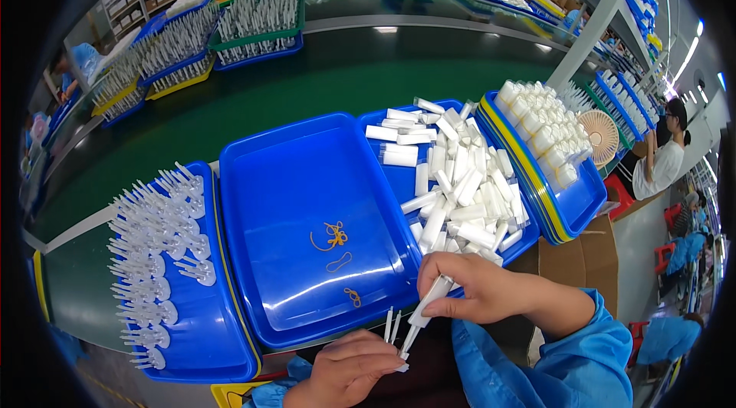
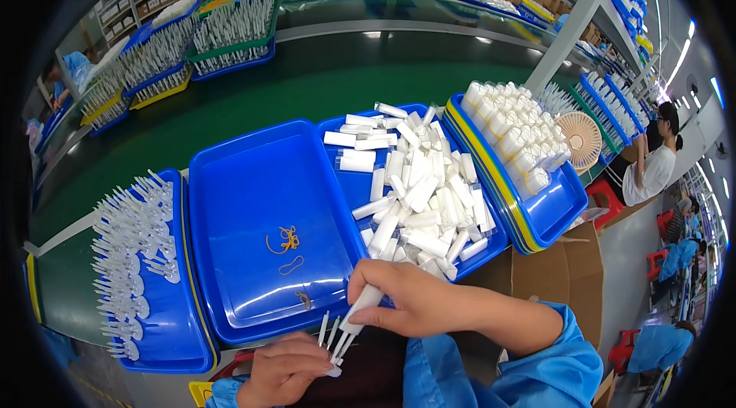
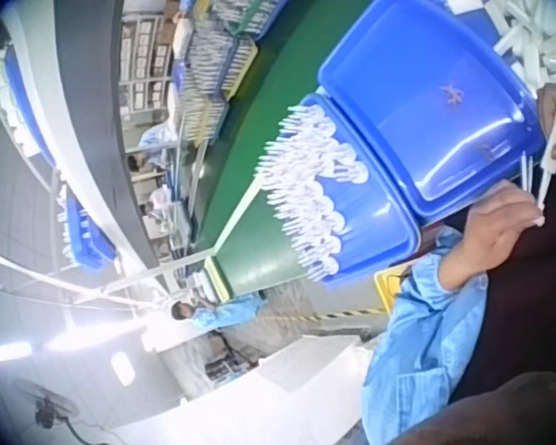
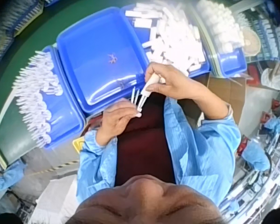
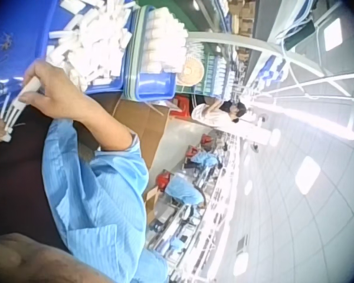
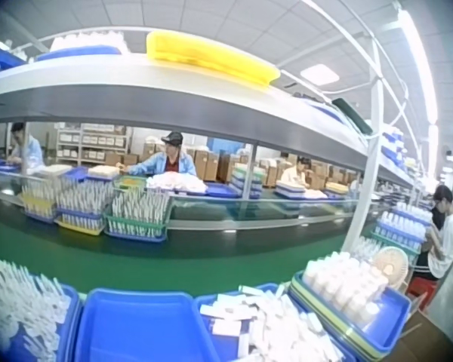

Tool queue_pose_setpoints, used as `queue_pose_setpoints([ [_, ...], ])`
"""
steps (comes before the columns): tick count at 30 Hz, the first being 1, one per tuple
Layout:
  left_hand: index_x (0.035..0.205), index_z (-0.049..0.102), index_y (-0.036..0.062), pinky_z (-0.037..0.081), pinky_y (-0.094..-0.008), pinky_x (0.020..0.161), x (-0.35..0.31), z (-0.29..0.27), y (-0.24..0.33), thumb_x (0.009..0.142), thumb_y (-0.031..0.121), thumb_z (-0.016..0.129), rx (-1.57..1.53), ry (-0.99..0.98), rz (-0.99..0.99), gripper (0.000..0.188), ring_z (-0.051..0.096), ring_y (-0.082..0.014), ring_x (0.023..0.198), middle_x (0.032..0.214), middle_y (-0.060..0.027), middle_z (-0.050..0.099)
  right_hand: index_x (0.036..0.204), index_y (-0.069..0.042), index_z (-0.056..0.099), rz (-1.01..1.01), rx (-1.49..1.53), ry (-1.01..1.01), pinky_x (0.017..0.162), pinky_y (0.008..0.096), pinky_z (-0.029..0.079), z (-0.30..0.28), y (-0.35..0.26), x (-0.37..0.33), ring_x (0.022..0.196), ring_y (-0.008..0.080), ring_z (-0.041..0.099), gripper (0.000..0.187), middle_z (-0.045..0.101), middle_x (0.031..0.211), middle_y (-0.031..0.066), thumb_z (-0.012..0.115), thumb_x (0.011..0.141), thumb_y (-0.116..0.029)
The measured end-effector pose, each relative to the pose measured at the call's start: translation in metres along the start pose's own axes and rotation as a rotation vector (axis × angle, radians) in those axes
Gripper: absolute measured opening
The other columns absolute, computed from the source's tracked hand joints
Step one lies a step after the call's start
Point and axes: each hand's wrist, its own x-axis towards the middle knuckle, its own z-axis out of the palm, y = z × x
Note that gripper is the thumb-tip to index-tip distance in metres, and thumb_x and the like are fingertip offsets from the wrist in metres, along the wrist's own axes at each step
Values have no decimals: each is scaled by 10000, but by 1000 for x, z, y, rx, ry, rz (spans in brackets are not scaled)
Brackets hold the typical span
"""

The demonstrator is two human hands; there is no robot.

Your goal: Group sprayer pump components and secure them with a rubber band on a production line.

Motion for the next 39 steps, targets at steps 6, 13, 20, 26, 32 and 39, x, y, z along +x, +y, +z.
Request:
queue_pose_setpoints([
  [6, 809, 663, 58, 479, -347, 613, -3, -2, -2, 669, -67, 629, 53, -40, 108, 191, 587, -268, 706, 837, -87, 625, 954, -67, 503, -40, 11, -78, 749, 313, 378, 6, -2, -5, 800, 210, 533, 218, 551, 884, 64, 633, 832, -192],
  [13, 895, 634, 40, 488, -333, 675, -14, 2, -6, 695, -13, 686, 70, 160, 63, 213, 591, -266, 776, 931, -133, 583, 999, -105, 483, -142, -20, -112, 832, 347, 290, 37, -7, 0, 895, 228, 485, 238, 517, 936, 49, 624, 828, -194],
  [20, 863, 604, 33, 428, -343, 789, -20, -8, -9, 708, 15, 705, 12, 244, -187, 186, 538, -255, 923, 979, -147, 548, 1052, -56, 453, -286, -265, 25, 842, 361, 381, 1, -5, 53, 959, 249, 493, 330, 480, 1019, 118, 620, 799, -187],
  [26, 836, 630, 60, 356, -431, 898, -8, -2, -6, 685, 36, 723, 75, 420, 8, 179, 517, -270, 964, 868, -94, 586, 973, -41, 540, 3, -1167, 257, 759, 385, 480, -85, 45, 134, 902, 302, 585, 255, 595, 949, 135, 623, 737, -92],
  [32, 788, 653, 92, 305, -494, 934, -12, -12, 4, 633, 46, 748, 404, 269, 54, 188, 505, -318, 978, 841, -71, 569, 954, -28, 550, 160, -1311, 68, 711, 400, 502, -91, 55, 149, 830, 323, 613, 266, 616, 885, 157, 596, 694, -59],
  [39, 793, 673, 126, 301, -492, 930, -21, -11, -6, 665, 125, 747, 479, 248, 88, 148, 485, -317, 1007, 859, -55, 608, 928, -27, 534, -63, -631, 337, 662, 297, 484, -52, 7, 103, 786, 197, 615, 188, 596, 873, 110, 619, 766, -72],
])
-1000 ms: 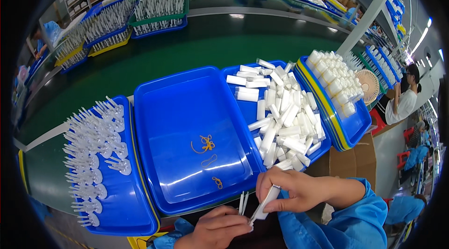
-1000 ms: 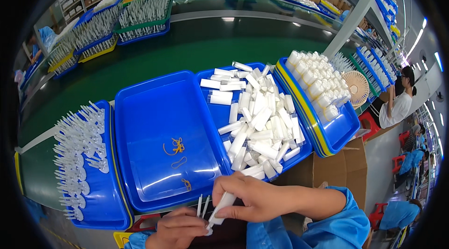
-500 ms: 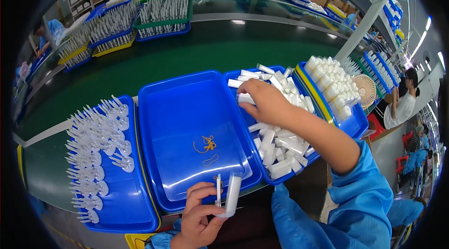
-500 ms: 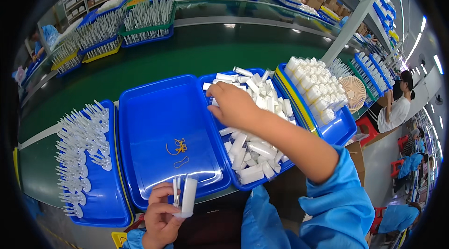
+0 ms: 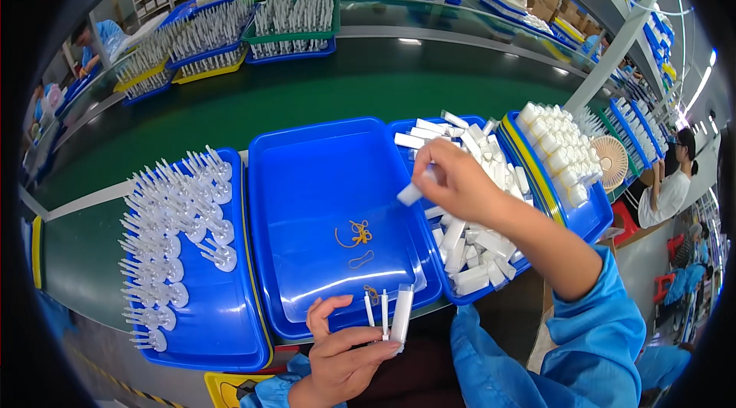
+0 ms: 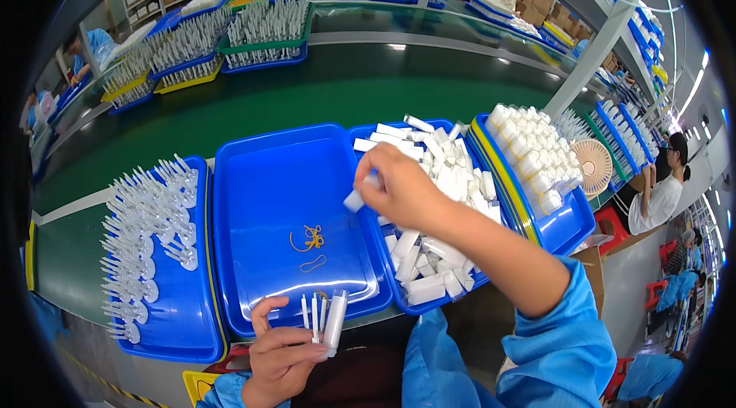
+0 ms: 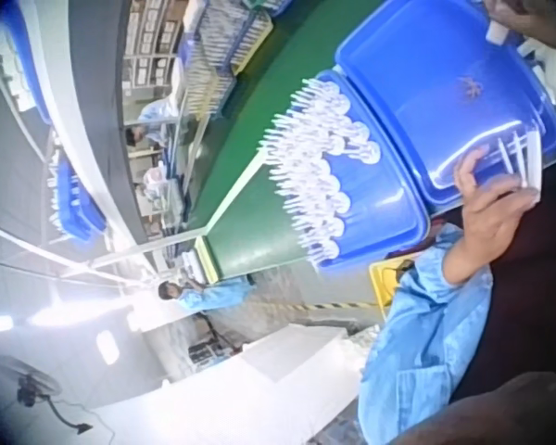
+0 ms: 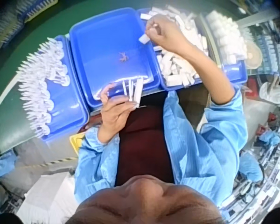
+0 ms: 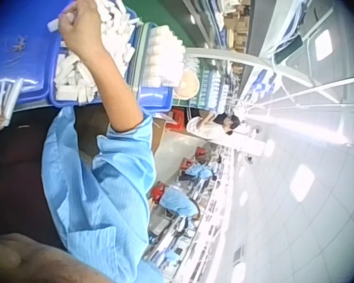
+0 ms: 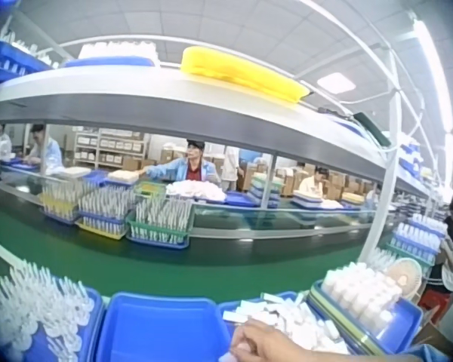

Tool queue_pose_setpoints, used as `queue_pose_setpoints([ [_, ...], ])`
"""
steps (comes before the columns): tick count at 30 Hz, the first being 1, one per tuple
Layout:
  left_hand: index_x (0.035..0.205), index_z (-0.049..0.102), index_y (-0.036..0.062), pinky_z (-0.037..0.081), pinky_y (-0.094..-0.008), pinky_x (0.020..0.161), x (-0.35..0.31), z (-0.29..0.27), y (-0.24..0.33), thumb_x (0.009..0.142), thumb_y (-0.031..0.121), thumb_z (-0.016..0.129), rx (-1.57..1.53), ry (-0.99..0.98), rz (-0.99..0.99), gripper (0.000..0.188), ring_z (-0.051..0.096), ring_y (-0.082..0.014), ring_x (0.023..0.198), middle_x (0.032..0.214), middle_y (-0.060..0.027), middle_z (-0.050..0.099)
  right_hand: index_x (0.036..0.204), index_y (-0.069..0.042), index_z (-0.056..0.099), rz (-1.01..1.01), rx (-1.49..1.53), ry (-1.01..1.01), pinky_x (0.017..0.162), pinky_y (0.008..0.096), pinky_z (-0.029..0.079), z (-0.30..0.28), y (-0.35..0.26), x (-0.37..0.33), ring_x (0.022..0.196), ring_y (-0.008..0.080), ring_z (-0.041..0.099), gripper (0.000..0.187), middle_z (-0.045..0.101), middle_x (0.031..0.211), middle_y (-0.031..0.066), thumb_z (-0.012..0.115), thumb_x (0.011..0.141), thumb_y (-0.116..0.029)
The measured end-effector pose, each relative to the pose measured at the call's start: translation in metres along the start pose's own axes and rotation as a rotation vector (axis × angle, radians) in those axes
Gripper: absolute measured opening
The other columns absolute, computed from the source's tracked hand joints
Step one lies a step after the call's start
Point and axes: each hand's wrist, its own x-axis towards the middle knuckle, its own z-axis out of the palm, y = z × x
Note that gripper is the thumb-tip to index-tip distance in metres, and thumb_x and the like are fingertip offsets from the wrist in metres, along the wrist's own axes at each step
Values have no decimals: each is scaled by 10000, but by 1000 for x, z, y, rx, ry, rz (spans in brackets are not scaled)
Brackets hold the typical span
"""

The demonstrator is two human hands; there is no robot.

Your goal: Group sprayer pump components and secure them with a rubber band on a production line.

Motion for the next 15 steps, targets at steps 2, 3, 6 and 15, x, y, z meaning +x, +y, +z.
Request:
queue_pose_setpoints([
  [2, 805, 692, 140, 302, -447, 922, 4, 1, 0, 680, 103, 742, -13, -33, -27, 140, 493, -250, 968, 782, -7, 638, 940, -21, 536, 138, 521, -74, 636, 253, 463, 7, -15, -25, 765, 128, 586, 150, 591, 876, 75, 603, 815, -72],
  [3, 796, 697, 162, 298, -440, 916, 3, 2, -1, 667, 108, 746, -7, -37, -35, 148, 485, -254, 974, 782, 12, 640, 946, -18, 537, 204, 785, -115, 623, 231, 453, 9, -24, -34, 755, 94, 572, 132, 589, 877, 57, 594, 840, -71],
  [6, 799, 710, 229, 263, -431, 927, 3, 3, -1, 645, 132, 747, 18, -54, -45, 186, 470, -256, 996, 798, 74, 641, 1064, 7, 542, 392, 962, -199, 562, 160, 393, 2, -45, -50, 671, 25, 499, 211, 606, 897, 56, 570, 869, -68],
  [15, 767, 702, 231, 217, -434, 939, 4, 4, 0, 631, 119, 745, 6, -77, -48, 181, 448, -277, 1002, 802, 78, 661, 1119, 11, 555, 427, 1382, -337, 611, 175, 398, 15, -36, -61, 721, 54, 502, 261, 610, 890, 48, 563, 884, -104],
])
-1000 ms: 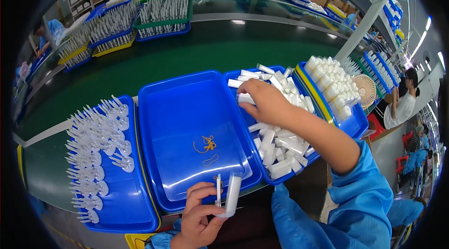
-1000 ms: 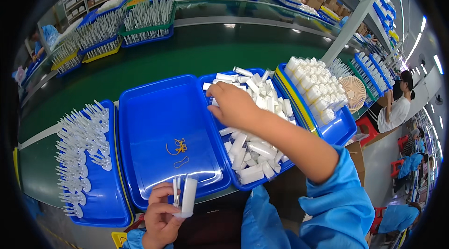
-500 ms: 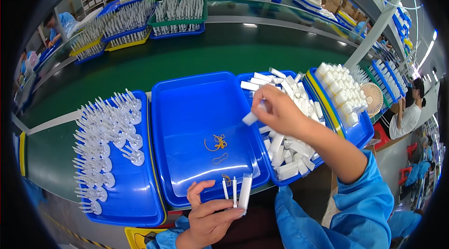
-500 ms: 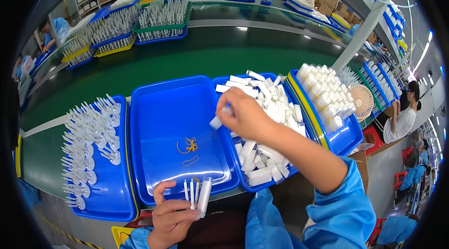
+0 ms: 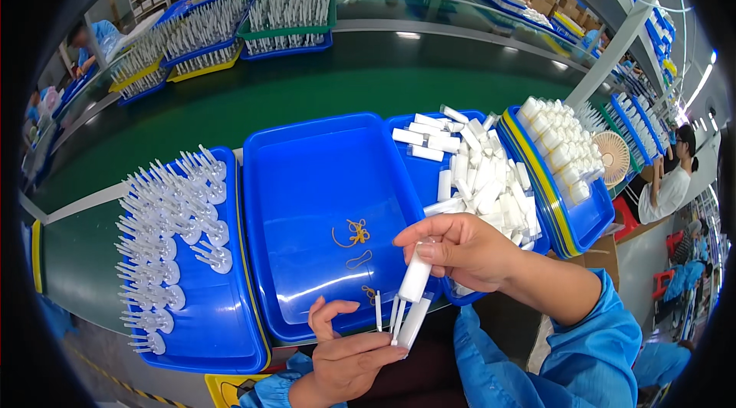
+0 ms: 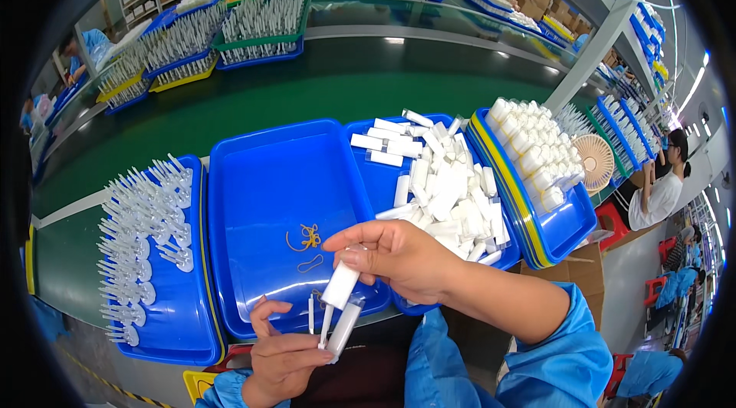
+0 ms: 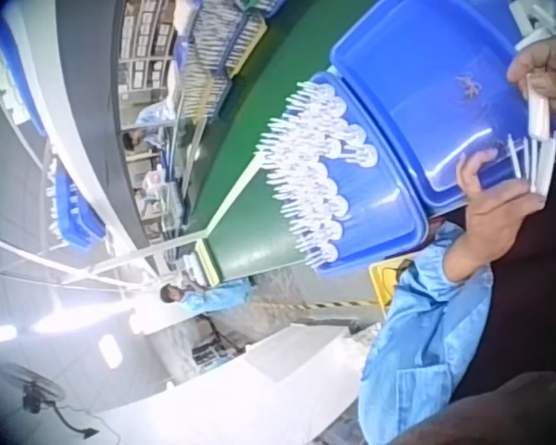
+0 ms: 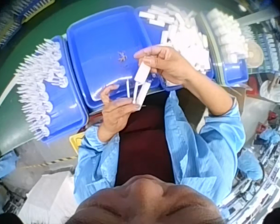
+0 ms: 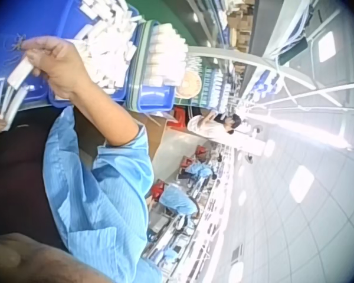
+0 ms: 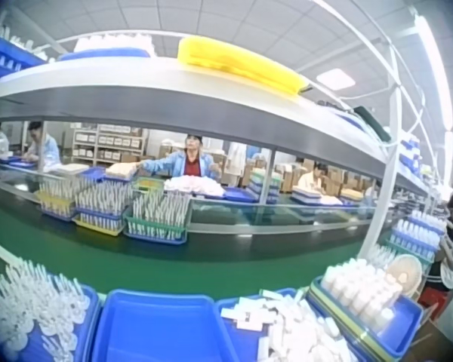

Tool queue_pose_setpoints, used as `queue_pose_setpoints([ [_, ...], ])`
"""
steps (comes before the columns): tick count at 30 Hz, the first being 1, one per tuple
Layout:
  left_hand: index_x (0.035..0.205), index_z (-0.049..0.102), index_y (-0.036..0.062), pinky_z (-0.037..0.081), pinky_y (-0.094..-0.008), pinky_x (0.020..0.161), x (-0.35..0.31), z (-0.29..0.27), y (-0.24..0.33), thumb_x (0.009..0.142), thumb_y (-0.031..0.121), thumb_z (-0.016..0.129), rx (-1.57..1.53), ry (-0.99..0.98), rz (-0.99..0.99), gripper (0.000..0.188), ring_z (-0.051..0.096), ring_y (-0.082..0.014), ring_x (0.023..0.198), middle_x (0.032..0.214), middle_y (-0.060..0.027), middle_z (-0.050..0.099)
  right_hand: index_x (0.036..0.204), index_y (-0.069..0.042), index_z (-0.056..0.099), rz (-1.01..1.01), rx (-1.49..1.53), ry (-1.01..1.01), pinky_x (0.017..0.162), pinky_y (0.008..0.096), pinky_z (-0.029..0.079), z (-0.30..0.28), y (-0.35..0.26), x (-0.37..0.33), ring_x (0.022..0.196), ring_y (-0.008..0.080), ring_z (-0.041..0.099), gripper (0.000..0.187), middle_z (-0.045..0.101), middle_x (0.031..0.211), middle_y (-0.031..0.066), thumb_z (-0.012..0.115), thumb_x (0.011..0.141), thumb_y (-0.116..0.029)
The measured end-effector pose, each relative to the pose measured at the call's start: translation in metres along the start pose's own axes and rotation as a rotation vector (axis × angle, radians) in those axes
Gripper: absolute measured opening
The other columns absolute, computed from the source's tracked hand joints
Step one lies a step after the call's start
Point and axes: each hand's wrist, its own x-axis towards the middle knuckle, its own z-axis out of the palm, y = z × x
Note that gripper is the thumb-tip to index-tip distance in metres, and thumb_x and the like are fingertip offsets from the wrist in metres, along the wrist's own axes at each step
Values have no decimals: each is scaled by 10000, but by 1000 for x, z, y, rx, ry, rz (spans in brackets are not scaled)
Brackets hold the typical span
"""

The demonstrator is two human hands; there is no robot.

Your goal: Group sprayer pump components and secure them with a rubber band on a production line.

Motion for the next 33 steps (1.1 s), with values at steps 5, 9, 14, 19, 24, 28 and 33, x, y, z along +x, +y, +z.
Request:
queue_pose_setpoints([
  [5, 761, 701, 234, 191, -452, 964, 2, -1, -3, 641, 124, 732, -2, -33, 32, 165, 448, -277, 998, 784, 73, 657, 1079, 0, 583, -14, -343, 52, 617, 208, 430, 5, -9, -5, 678, 72, 525, 233, 618, 821, 31, 581, 875, -113],
  [9, 746, 702, 260, 157, -478, 997, 1, 0, -9, 651, 126, 708, -9, -63, 17, 164, 449, -275, 993, 780, 105, 640, 1025, 6, 604, -401, -1057, -19, 602, 219, 449, 10, -17, -19, 645, 75, 543, 198, 624, 789, 21, 596, 868, -114],
  [14, 727, 704, 300, 138, -497, 1020, -2, 4, -7, 659, 135, 681, 19, -90, 117, 179, 443, -274, 998, 776, 148, 612, 908, -51, 664, 30, -486, 35, 662, 225, 471, 4, -17, -23, 716, 60, 584, 123, 644, 790, 48, 661, 797, -105],
  [19, 726, 680, 265, 149, -508, 1015, -5, 6, -8, 654, 170, 712, -12, -83, 121, 123, 440, -305, 1047, 846, 80, 614, 899, -68, 686, -52, -845, -63, 756, 258, 436, 5, -22, -30, 823, 124, 612, 120, 673, 839, 30, 685, 783, -100],
  [24, 792, 624, 114, 266, -531, 947, 0, 6, -1, 728, 314, 703, -22, -20, 29, 225, 418, -394, 1094, 977, -108, 565, 922, -133, 680, -174, -899, -158, 854, 279, 315, 17, 8, -36, 832, 117, 584, 158, 665, 900, -12, 684, 787, -216],
  [28, 736, 621, 122, 227, -526, 979, -3, 3, -6, 683, 239, 733, -9, -58, -70, 170, 414, -390, 1112, 948, -82, 582, 913, -115, 669, -366, -967, -193, 880, 314, 356, 6, 11, -21, 874, 172, 581, 190, 642, 993, 53, 673, 793, -261],
  [33, 763, 564, 83, 237, -534, 977, 4, 5, -6, 717, 189, 719, -142, 99, -152, 194, 378, -404, 1166, 927, -112, 586, 956, -50, 623, -466, -1542, 311, 726, 359, 497, -51, -38, 56, 821, 257, 624, 312, 645, 914, 112, 704, 718, -235],
])
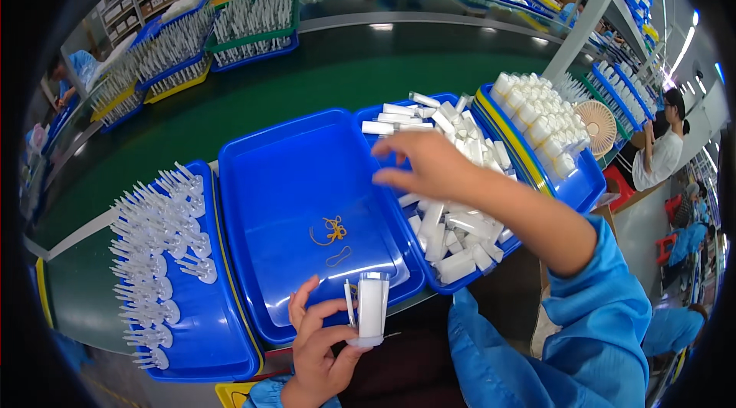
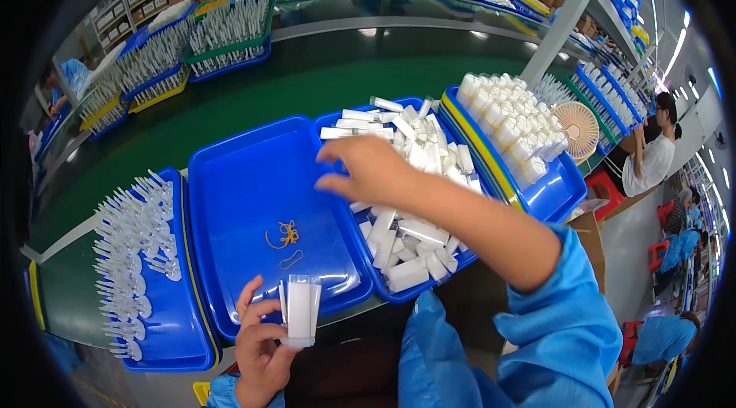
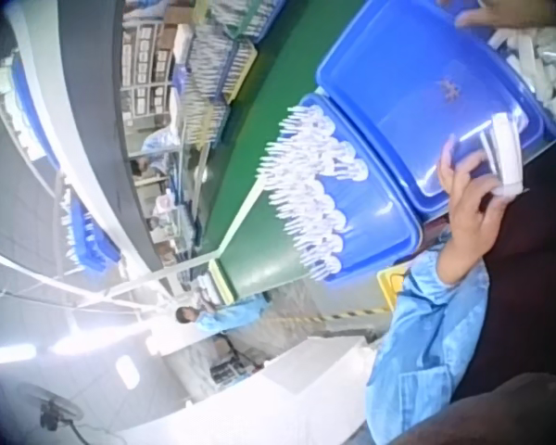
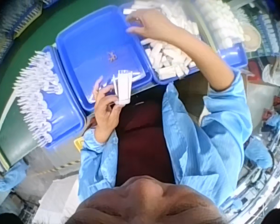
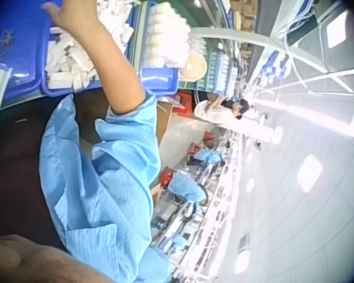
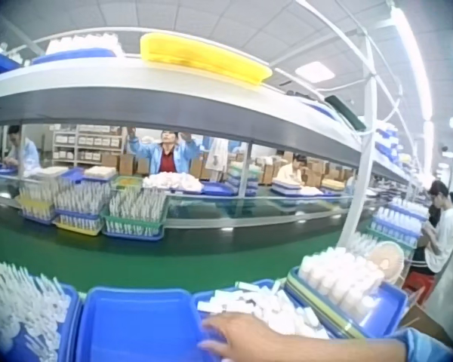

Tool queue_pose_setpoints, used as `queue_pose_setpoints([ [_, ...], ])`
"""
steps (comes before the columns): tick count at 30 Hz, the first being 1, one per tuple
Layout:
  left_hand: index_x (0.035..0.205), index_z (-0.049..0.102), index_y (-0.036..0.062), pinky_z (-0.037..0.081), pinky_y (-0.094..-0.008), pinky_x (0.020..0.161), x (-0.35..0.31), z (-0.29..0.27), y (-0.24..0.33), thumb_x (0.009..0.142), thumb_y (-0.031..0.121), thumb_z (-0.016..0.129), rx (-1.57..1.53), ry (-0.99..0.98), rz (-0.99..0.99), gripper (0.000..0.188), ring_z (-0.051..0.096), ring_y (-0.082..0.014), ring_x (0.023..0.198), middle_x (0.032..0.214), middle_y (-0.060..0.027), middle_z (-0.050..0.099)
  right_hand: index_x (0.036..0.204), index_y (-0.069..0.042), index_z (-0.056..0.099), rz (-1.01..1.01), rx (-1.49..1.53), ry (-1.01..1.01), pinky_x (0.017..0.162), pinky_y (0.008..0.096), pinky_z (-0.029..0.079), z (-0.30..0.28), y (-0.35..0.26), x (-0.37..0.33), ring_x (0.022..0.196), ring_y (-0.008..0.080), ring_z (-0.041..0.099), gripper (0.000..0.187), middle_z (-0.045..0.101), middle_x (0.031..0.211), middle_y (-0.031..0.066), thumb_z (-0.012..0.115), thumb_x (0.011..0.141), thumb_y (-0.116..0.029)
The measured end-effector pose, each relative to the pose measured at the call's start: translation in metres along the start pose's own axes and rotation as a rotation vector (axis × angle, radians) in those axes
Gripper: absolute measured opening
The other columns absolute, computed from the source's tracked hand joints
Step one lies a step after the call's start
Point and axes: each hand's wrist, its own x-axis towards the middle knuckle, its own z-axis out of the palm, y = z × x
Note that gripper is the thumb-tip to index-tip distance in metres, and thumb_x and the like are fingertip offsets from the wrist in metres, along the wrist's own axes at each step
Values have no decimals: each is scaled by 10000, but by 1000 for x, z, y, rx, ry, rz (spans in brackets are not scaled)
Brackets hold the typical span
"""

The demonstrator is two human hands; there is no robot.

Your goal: Group sprayer pump components and secure them with a rubber band on a production line.

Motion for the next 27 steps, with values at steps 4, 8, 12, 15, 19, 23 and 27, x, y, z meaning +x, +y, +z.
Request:
queue_pose_setpoints([
  [4, 783, 556, 92, 232, -538, 975, -2, 3, 5, 704, 182, 739, -100, -28, 12, 219, 361, -405, 1182, 923, -99, 588, 970, -26, 573, 82, -553, -157, 706, 398, 499, 14, 43, 34, 821, 319, 623, 275, 634, 847, 146, 634, 714, -105],
  [8, 818, 648, 110, 259, -527, 970, -5, -6, 6, 757, 270, 683, -26, -100, 95, 175, 422, -365, 1113, 964, -86, 570, 983, -16, 540, 89, -597, -220, 672, 415, 504, 22, 43, 37, 793, 328, 630, 285, 635, 823, 152, 592, 705, -52],
  [12, 770, 674, 117, 255, -514, 960, -7, -8, 6, 652, 176, 756, -71, -79, 66, 156, 400, -367, 1137, 877, -59, 595, 1124, -44, 500, 189, -327, -97, 642, 336, 495, 5, 18, 23, 746, 251, 620, 404, 616, 807, 128, 595, 733, -65],
  [15, 712, 705, 144, 253, -496, 947, -7, -10, 3, 571, 122, 799, -54, -95, 41, 171, 397, -371, 1128, 810, -31, 607, 1223, -71, 462, 303, 483, -111, 635, 257, 462, -9, -28, 1, 729, 133, 571, 444, 595, 845, 63, 584, 797, -80],
  [19, 705, 720, 188, 185, -521, 974, -1, -4, 4, 559, 143, 802, -53, -129, 57, 174, 428, -347, 1108, 791, 14, 606, 1332, -72, 368, 343, 1225, -287, 669, 217, 424, 4, -59, -48, 800, 68, 517, 501, 569, 926, 11, 559, 871, -111],
  [23, 711, 720, 211, 130, -537, 999, 3, -3, 8, 568, 175, 800, 15, -189, 59, 167, 454, -336, 1095, 784, 53, 605, 1347, -37, 343, 460, 1512, -289, 710, 222, 420, 8, -66, -60, 809, 90, 517, 480, 573, 934, 56, 517, 906, -115],
  [27, 723, 720, 218, 121, -538, 1009, 3, -3, 6, 576, 189, 798, 26, -180, 55, 169, 462, -326, 1094, 765, 73, 609, 1351, -25, 337, 462, 1549, -296, 712, 227, 423, 12, -61, -61, 821, 94, 530, 489, 593, 959, 68, 518, 905, -111],
])
